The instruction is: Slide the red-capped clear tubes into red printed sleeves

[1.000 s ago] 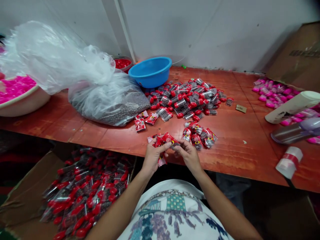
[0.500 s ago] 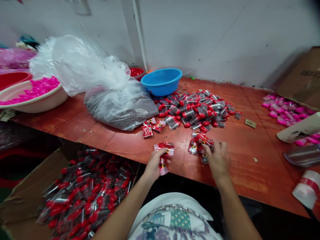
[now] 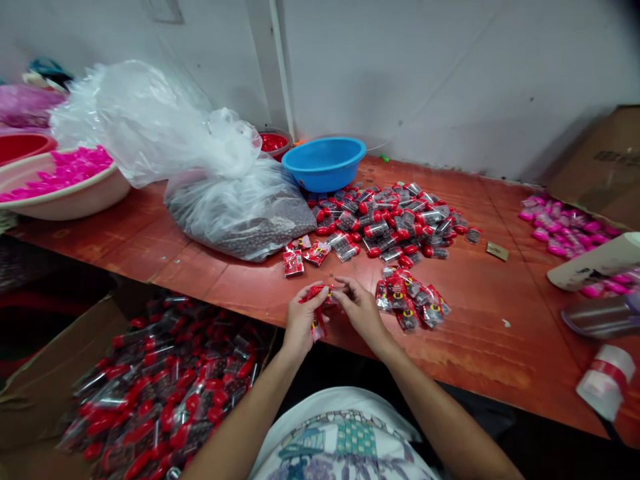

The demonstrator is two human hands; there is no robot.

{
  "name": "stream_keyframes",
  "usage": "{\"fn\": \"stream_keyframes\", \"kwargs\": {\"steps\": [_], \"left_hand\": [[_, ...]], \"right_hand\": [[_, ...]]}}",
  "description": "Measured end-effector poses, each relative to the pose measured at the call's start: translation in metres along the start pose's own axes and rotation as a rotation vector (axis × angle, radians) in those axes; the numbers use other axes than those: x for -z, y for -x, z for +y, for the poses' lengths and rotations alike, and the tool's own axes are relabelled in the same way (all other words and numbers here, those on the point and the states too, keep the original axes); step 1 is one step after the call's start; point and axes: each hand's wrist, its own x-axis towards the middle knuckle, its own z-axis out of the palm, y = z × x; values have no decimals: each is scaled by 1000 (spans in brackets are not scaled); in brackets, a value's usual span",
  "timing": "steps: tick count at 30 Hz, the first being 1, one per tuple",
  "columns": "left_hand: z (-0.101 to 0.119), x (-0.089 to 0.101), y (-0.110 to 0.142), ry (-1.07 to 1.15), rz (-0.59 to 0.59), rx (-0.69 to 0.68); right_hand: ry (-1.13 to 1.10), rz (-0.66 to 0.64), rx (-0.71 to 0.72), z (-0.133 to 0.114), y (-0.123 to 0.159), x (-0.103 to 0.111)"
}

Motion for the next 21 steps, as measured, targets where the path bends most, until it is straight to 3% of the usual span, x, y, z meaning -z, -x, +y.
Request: {"fn": "stream_keyframes", "kwargs": {"steps": [4, 9, 13, 17, 21], "left_hand": [[5, 0, -7, 94, 46, -4], [9, 3, -13, 141, 60, 21], [12, 6, -11, 154, 20, 45], [14, 6, -8, 171, -6, 97], [14, 3, -6, 169, -11, 125]], "right_hand": [[178, -57, 72, 4, -32, 10], [831, 89, 127, 7, -79, 19], [1110, 30, 142, 10, -75, 12], [1025, -58, 217, 12, -42, 13], [590, 12, 157, 10, -9, 28]]}}
